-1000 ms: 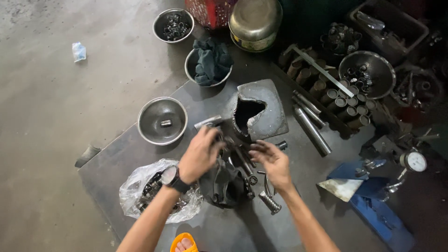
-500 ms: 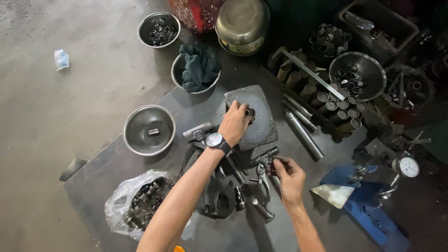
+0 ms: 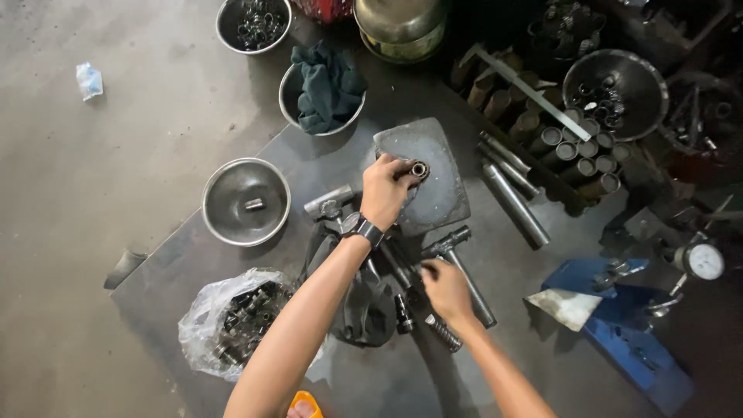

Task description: The recorder is cleaning and inspecting motorcycle engine components, specifically a camshaft and bearings, at a workbench.

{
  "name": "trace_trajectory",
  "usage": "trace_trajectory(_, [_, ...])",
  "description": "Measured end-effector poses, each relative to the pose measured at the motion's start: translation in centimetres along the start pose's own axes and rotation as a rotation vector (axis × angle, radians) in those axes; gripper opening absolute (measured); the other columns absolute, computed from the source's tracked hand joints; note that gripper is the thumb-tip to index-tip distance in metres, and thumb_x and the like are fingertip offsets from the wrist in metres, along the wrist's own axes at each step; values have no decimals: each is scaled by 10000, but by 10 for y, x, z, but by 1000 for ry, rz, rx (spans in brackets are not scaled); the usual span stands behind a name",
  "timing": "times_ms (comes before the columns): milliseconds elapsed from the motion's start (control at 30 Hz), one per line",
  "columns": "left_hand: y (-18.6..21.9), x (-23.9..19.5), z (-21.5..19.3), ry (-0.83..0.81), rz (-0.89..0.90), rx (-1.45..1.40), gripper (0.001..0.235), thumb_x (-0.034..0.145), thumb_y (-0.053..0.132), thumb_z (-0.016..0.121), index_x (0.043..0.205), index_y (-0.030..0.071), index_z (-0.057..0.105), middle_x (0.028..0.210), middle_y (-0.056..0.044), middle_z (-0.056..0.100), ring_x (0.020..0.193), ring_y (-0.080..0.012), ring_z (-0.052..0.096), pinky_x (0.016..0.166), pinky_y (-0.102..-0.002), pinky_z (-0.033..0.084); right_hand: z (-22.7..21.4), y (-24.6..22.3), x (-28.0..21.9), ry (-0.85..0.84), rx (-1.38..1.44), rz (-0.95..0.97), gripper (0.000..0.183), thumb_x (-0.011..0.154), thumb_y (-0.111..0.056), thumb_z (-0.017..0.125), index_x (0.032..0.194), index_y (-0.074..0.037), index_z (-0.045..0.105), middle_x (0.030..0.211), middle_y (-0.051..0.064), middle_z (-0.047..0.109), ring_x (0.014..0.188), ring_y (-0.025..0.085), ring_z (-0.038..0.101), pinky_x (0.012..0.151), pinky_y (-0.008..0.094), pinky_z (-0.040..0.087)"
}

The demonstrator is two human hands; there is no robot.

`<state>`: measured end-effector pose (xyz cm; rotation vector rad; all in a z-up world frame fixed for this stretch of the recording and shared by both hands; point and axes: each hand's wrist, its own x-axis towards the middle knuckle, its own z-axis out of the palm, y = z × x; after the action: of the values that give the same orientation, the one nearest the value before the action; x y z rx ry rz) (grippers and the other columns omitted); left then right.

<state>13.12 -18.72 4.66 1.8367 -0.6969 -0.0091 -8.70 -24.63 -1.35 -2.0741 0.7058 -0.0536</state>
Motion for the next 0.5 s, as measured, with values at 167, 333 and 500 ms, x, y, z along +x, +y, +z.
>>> trace_trajectory(167, [-2,0,0,-22,-8,23,241,774,6,784,1015,0,765,940,-162,677,861,-329,680,778,-390,551,60,24,37,-46,-347,-218,247,908,-141,625,1069,36,690,1060,293,686,891,475,686,794,510,550])
trace_trajectory(333, [-1,0,1,-7,29,46,210,791,11,776,1000,5,757,941,-169,665,873,-354,667,789,-406,540,97,55,64,-137,-610,-226,200,948,-73,546,1086,36,642,1085,303,672,905,466,697,801,530,562])
trace_trajectory(500, [-4,-2,1,11,42,-21,239,777,-12,764,1012,1,721,963,-164,654,864,-351,673,758,-404,548,20,-1,18,-148,-107,25,301,804,-170,744,1023,30,693,884,196,744,806,334,704,718,450,555])
